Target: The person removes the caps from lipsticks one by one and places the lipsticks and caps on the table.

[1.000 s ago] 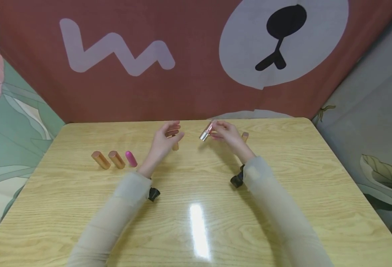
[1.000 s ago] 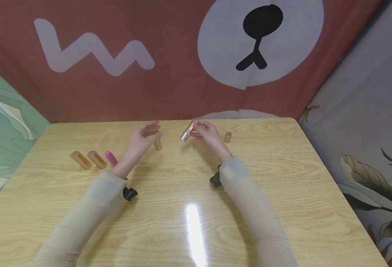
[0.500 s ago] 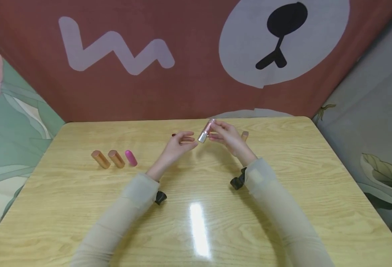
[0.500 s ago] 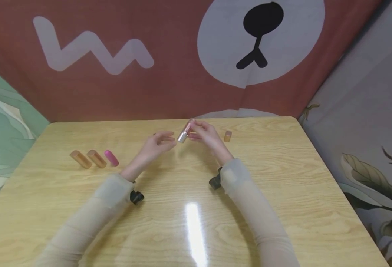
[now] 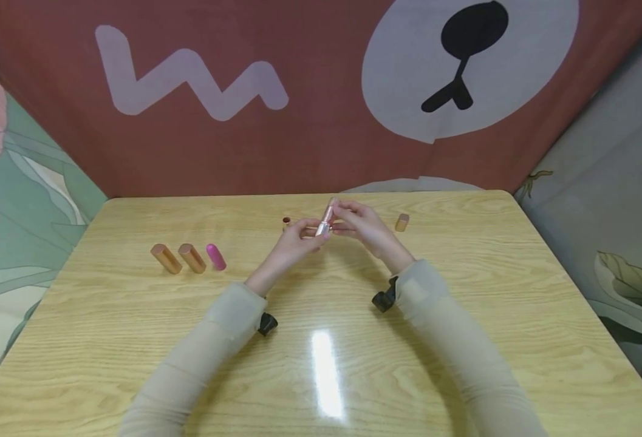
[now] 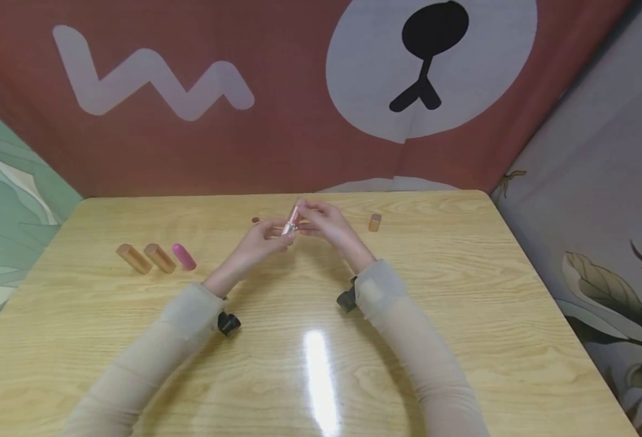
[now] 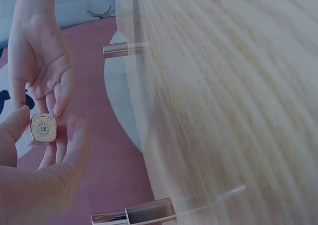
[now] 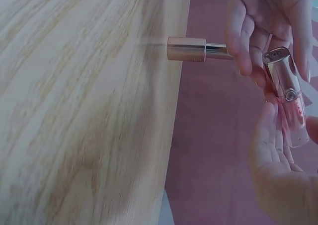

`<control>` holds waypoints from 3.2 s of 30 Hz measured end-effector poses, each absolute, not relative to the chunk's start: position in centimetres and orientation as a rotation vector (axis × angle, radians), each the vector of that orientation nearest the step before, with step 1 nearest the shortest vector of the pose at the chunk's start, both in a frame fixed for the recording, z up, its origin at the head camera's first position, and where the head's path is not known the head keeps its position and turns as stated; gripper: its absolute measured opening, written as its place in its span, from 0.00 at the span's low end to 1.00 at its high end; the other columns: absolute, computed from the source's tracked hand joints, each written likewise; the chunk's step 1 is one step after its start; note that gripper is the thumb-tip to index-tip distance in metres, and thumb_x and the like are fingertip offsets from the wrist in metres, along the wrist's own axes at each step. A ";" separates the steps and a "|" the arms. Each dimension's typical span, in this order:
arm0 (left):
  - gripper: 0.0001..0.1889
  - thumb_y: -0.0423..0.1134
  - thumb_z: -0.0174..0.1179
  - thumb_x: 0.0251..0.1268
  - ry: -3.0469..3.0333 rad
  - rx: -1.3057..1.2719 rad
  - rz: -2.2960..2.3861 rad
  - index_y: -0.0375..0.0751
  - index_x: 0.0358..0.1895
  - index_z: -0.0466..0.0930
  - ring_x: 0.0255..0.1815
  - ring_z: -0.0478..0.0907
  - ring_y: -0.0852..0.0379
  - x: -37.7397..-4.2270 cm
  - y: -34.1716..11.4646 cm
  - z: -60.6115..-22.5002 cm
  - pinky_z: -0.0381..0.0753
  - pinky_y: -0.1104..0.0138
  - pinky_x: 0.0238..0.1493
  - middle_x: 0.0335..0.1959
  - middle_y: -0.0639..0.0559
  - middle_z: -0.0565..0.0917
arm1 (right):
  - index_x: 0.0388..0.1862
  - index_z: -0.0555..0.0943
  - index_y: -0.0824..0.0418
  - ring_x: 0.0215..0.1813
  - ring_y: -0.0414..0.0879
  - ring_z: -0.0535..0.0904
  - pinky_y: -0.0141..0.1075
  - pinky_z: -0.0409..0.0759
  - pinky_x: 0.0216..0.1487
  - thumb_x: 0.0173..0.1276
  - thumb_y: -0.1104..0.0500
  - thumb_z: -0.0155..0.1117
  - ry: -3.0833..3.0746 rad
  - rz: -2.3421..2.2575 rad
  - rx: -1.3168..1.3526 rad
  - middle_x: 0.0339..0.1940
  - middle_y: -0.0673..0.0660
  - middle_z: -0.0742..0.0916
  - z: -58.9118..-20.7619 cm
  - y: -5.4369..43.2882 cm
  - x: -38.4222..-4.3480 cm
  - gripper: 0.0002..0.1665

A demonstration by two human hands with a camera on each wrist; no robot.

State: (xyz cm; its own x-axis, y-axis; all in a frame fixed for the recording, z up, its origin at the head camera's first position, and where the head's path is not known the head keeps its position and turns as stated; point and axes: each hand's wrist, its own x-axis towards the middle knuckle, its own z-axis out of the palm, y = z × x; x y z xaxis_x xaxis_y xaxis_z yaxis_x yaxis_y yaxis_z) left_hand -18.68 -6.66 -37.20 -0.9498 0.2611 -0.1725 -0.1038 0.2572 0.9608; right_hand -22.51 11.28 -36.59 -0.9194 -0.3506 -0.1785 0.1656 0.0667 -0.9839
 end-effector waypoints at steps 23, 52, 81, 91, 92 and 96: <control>0.22 0.42 0.53 0.72 2.174 0.064 1.859 0.29 0.61 0.69 0.56 0.78 0.44 -18.9 -6.0 -37.4 0.80 0.59 0.58 0.57 0.33 0.77 | 0.65 0.64 0.73 0.40 0.34 0.81 0.27 0.82 0.47 0.75 0.59 0.50 1.967 -1.932 -0.188 0.42 0.52 0.80 -36.6 11.0 -22.1 0.26; 0.20 0.41 0.61 0.65 2.296 0.105 1.840 0.37 0.57 0.75 0.56 0.79 0.46 -19.0 -6.6 -37.5 0.79 0.58 0.56 0.54 0.40 0.80 | 0.68 0.63 0.71 0.43 0.34 0.80 0.30 0.82 0.51 0.73 0.63 0.52 1.943 -2.011 -0.283 0.41 0.46 0.81 -36.5 11.0 -21.7 0.27; 0.21 0.33 0.61 0.64 2.214 0.206 1.856 0.33 0.60 0.72 0.57 0.79 0.43 -19.1 -6.7 -37.7 0.82 0.63 0.52 0.58 0.37 0.78 | 0.63 0.68 0.72 0.41 0.34 0.80 0.27 0.81 0.47 0.73 0.61 0.53 2.011 -2.044 -0.205 0.43 0.47 0.81 -36.9 10.6 -21.8 0.24; 0.24 0.33 0.60 0.64 2.235 0.216 1.804 0.35 0.63 0.70 0.57 0.79 0.42 -19.3 -6.9 -38.0 0.81 0.63 0.51 0.59 0.37 0.77 | 0.62 0.67 0.70 0.40 0.34 0.80 0.28 0.81 0.47 0.72 0.61 0.54 1.964 -2.103 -0.150 0.38 0.44 0.82 -37.2 10.6 -22.0 0.23; 0.24 0.33 0.61 0.64 2.231 0.211 1.801 0.35 0.63 0.70 0.57 0.78 0.42 -19.3 -6.9 -38.1 0.81 0.63 0.52 0.59 0.37 0.77 | 0.62 0.67 0.70 0.40 0.34 0.80 0.28 0.81 0.47 0.72 0.61 0.54 1.959 -2.112 -0.141 0.38 0.44 0.82 -37.2 10.6 -22.0 0.22; 0.25 0.34 0.61 0.64 2.229 0.191 1.781 0.36 0.64 0.69 0.58 0.78 0.42 -19.3 -7.1 -38.3 0.80 0.61 0.54 0.59 0.38 0.77 | 0.61 0.68 0.68 0.40 0.35 0.81 0.28 0.82 0.48 0.73 0.61 0.54 1.946 -2.146 -0.107 0.38 0.45 0.82 -37.1 10.7 -22.0 0.22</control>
State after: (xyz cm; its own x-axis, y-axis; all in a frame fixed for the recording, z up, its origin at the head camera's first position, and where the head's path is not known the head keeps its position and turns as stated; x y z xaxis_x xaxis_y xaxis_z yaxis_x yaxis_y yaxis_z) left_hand -19.27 -7.13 -38.33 -0.9519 0.2752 -0.1350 -0.0709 0.2306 0.9704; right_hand -22.04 10.67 -37.11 -0.9680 -0.2267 -0.1072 0.1288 -0.0824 -0.9882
